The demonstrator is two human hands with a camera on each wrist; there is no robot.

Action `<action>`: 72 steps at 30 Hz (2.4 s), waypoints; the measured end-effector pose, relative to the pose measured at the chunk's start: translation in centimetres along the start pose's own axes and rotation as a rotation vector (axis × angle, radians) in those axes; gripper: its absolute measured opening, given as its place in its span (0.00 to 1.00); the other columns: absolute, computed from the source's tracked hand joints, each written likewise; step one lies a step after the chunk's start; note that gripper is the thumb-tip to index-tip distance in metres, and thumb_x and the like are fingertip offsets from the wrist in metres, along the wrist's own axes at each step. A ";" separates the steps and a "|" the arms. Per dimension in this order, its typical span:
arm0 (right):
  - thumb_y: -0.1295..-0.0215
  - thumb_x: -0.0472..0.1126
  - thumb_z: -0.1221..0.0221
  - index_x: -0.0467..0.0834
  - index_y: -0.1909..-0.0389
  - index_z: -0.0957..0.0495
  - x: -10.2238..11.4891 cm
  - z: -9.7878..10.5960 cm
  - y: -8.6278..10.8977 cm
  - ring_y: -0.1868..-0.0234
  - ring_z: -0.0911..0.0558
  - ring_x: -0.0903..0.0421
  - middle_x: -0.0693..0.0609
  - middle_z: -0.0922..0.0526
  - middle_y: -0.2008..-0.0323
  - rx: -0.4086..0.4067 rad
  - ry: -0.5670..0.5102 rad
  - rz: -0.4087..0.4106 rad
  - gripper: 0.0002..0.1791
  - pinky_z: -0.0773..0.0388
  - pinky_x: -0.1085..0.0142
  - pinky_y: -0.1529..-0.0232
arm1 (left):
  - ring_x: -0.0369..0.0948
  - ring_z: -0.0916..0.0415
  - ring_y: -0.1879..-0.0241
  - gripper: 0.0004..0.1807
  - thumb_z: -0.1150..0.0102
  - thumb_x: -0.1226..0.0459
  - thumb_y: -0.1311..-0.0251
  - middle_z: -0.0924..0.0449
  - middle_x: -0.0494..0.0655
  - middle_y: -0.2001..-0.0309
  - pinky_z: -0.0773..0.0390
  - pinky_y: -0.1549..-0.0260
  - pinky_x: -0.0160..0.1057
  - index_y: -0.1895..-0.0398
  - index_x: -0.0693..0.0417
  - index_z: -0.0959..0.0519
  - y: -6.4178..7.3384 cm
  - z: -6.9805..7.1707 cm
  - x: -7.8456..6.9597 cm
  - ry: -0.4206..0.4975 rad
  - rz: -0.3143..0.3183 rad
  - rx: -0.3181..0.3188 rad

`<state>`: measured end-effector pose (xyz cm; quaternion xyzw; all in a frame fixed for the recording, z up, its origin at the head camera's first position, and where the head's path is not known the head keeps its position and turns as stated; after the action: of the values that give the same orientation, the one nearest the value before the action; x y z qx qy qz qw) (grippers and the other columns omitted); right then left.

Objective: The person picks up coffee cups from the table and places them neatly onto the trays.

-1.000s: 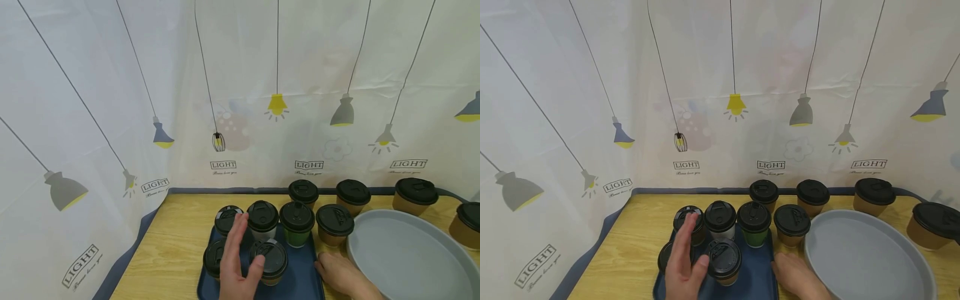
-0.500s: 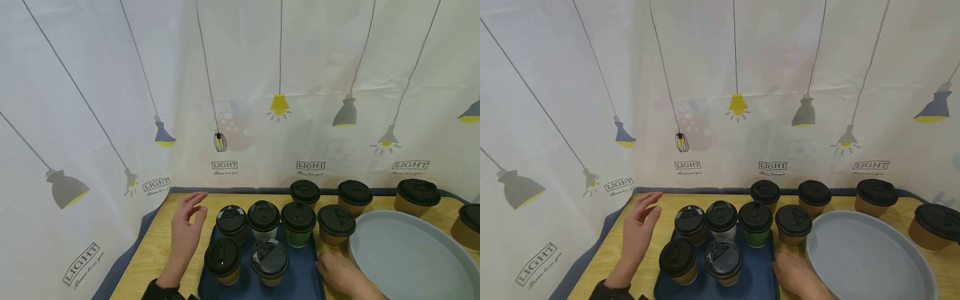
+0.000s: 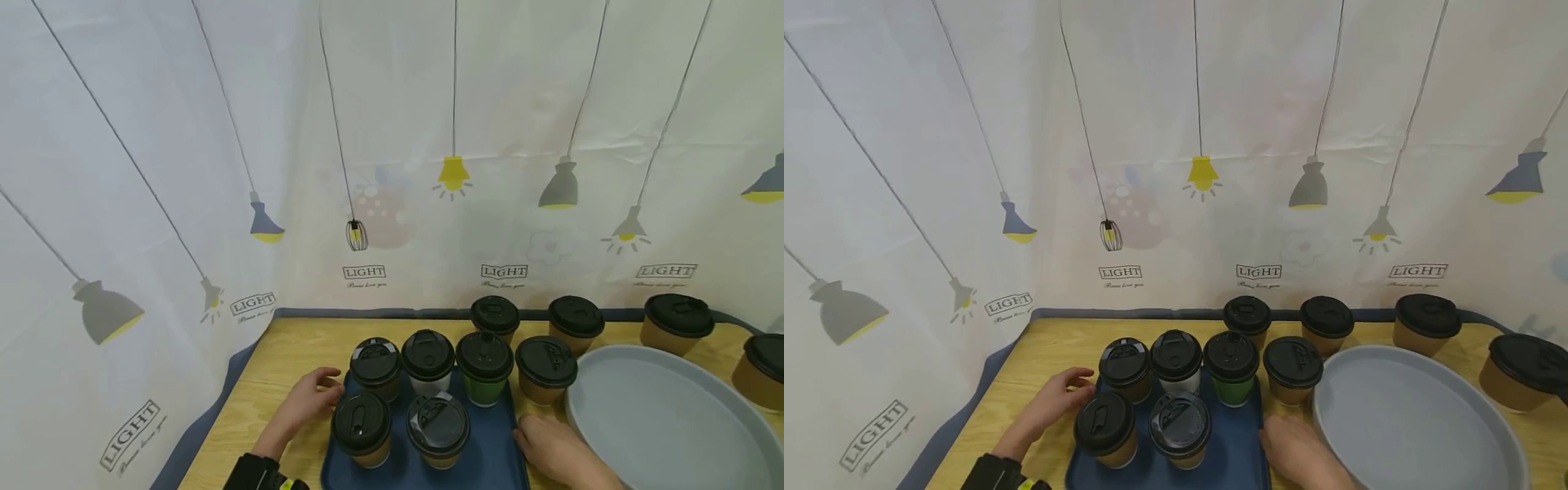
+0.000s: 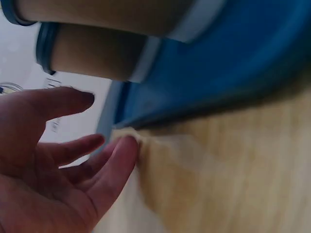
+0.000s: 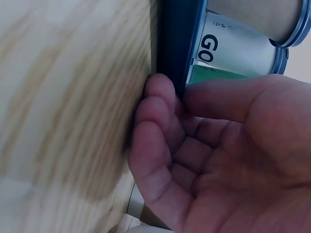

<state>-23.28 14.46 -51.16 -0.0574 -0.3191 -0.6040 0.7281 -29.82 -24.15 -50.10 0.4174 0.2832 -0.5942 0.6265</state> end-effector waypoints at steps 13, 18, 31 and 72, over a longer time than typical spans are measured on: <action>0.30 0.34 0.39 0.44 0.81 0.26 1.7 0.8 0.3 0.77 0.21 0.46 0.50 0.25 0.81 -0.138 0.128 0.091 0.17 0.24 0.49 0.72 | 0.50 0.17 0.53 0.25 0.34 0.73 0.39 0.18 0.55 0.53 0.16 0.59 0.46 0.37 0.68 0.23 -0.6 0.1 1.1 -0.041 -0.028 0.027; 0.30 0.32 0.40 0.43 0.82 0.28 2.9 0.4 -0.3 0.78 0.23 0.49 0.50 0.27 0.82 -0.136 0.112 0.081 0.18 0.26 0.52 0.73 | 0.51 0.17 0.53 0.25 0.36 0.75 0.41 0.18 0.53 0.54 0.16 0.57 0.48 0.38 0.68 0.22 -0.5 1.3 1.8 -0.058 -0.022 -0.007; 0.25 0.38 0.41 0.46 0.82 0.28 4.9 0.0 -3.6 0.83 0.33 0.57 0.53 0.34 0.84 -0.176 -0.012 0.063 0.20 0.39 0.64 0.77 | 0.53 0.16 0.49 0.20 0.38 0.71 0.31 0.17 0.59 0.47 0.17 0.53 0.50 0.37 0.66 0.21 -0.6 5.5 3.7 -0.094 -0.022 -0.128; 0.32 0.47 0.33 0.38 0.20 0.82 0.4 4.4 -9.6 0.21 0.50 0.32 0.28 0.62 0.20 -0.782 -0.909 -0.207 0.67 0.48 0.40 0.24 | 0.53 0.20 0.42 0.18 0.38 0.69 0.31 0.17 0.61 0.42 0.18 0.52 0.42 0.40 0.64 0.17 -0.9 6.6 5.2 -0.009 0.004 -0.198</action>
<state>-33.78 13.64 -50.39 -0.5414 -0.3564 -0.6591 0.3813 -30.90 -32.43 -51.41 0.3513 0.3368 -0.5640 0.6671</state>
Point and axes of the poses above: each hand's wrist, its own y-axis away from the middle knuckle, its own z-axis out of the back of the hand, x = y × z, the point moved 9 cm from there along -y, towards the middle knuckle
